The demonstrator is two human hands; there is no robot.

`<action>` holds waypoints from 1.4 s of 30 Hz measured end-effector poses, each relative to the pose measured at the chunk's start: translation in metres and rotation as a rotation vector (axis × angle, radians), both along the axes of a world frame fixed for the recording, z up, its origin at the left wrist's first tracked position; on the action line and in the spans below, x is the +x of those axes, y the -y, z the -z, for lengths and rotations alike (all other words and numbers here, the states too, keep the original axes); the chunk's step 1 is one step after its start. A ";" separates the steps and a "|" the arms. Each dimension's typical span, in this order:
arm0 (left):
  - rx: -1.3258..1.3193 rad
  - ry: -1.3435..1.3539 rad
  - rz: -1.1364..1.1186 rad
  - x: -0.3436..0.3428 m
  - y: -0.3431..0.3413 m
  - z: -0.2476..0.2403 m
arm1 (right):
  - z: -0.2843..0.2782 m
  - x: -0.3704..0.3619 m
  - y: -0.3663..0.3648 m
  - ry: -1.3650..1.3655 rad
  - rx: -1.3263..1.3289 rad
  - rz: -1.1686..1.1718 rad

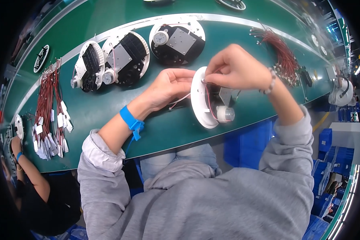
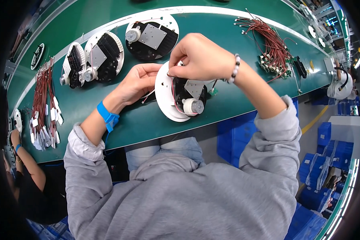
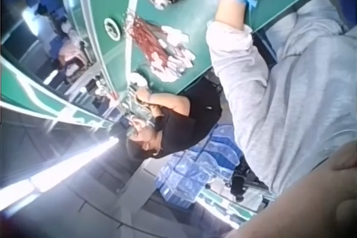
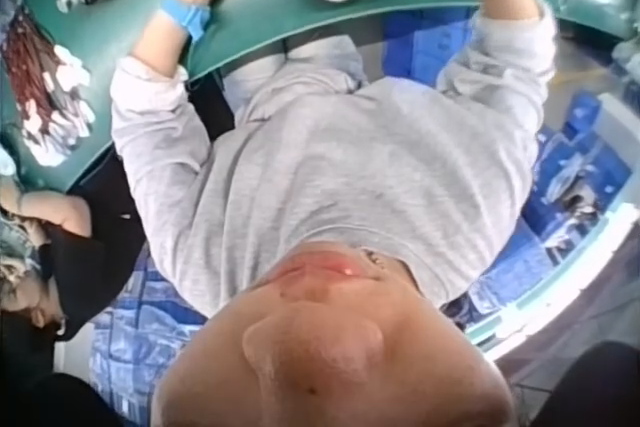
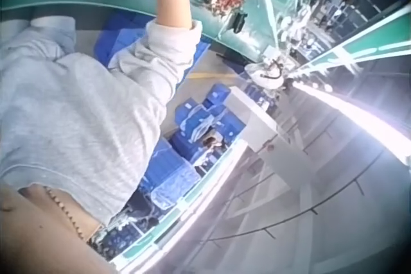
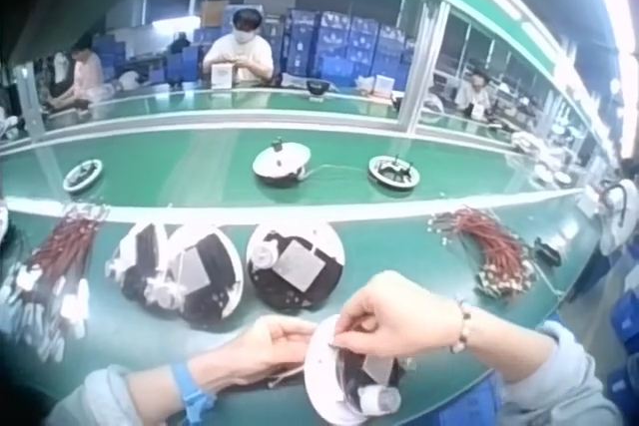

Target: Assembling components by connecting wires to a base plate on a factory assembly line.

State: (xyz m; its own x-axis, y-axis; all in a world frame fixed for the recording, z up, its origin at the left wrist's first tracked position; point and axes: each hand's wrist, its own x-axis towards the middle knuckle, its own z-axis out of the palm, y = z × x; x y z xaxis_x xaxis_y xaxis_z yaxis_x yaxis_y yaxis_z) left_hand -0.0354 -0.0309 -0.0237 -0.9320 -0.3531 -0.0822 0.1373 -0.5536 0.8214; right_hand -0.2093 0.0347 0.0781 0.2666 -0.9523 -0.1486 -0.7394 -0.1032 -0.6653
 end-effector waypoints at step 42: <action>0.064 0.043 -0.121 -0.003 -0.007 0.009 | 0.022 0.003 -0.007 -0.156 -0.495 -0.208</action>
State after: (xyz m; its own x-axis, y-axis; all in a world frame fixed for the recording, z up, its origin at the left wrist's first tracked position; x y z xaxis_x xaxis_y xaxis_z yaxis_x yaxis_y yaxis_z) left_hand -0.0382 -0.0239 -0.0326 -0.8779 -0.4557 -0.1467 0.1721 -0.5863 0.7916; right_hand -0.2066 0.0413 0.0566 0.4666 -0.8482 0.2507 -0.7558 -0.5296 -0.3850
